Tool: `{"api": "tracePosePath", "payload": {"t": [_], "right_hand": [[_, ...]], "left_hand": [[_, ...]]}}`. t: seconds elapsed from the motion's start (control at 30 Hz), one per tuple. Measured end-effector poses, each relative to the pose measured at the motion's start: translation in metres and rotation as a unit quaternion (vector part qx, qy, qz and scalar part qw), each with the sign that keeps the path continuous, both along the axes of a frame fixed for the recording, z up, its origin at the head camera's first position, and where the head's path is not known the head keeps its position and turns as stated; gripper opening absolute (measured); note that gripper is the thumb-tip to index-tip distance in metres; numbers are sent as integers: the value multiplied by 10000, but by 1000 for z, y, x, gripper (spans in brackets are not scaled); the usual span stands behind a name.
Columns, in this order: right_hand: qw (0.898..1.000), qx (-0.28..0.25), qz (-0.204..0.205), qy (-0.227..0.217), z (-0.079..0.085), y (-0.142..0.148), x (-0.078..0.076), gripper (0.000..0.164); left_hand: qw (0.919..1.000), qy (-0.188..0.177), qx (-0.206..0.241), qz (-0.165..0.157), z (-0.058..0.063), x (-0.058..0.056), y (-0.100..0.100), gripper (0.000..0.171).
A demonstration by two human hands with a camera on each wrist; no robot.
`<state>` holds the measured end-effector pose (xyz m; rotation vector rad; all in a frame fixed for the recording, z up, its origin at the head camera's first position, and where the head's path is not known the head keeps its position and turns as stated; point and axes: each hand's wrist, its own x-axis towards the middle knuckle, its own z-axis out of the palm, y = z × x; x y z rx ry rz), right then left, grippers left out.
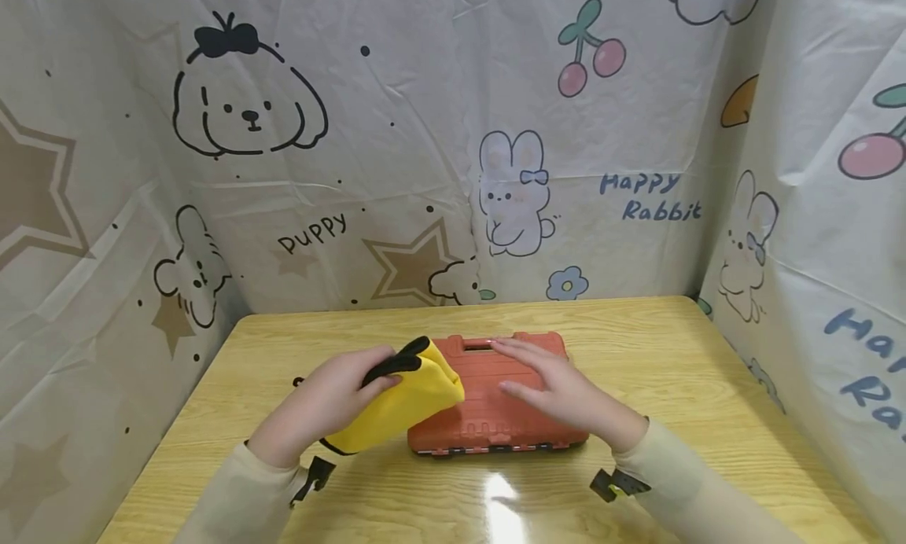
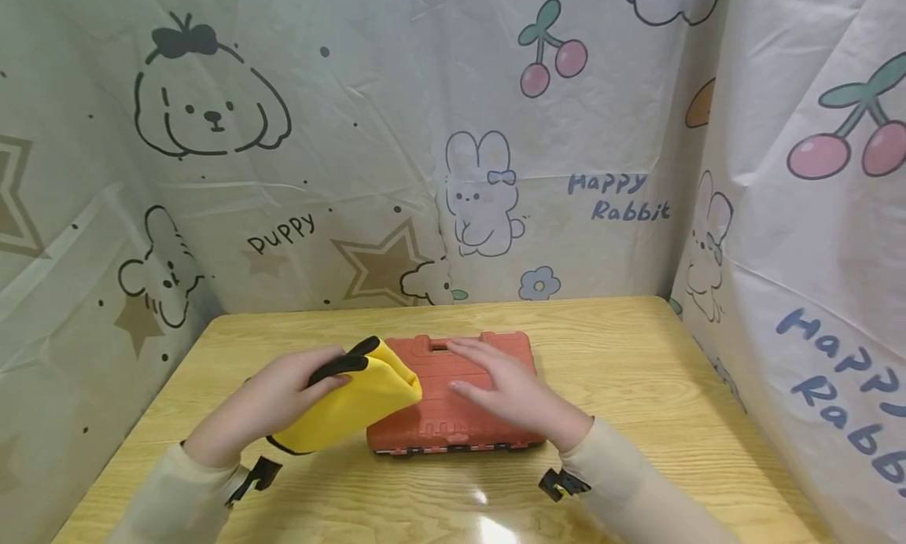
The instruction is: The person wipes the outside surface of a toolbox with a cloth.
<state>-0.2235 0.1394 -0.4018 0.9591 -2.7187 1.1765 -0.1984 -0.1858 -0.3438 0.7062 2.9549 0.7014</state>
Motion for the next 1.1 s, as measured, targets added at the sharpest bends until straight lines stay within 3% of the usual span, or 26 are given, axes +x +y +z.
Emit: {"api": "tracePosePath", "payload": {"t": [0.27,0.37,0.6,0.87,1.1], "right_hand": [[9978,203,508,-384,19,-23,-1,66],[9964,146,645,-528,22,-26,-3,66],[9925,57,816,-906,28,-31,-4,58],[9927,30,671,-1005,29,-39,-3,58],[9906,-234,877,-1027,23,-45,-4,35]], "left_hand": [[9982,72,-207,-551,4,-2,21,10],[9964,196,-343,-752,4,-4,27,17],[9945,363,-483,-857,6,-6,42,18],[9917,617,-563,-973,5,-10,56,15],[9881,801,-709,-1103,7,-10,64,17]]}}
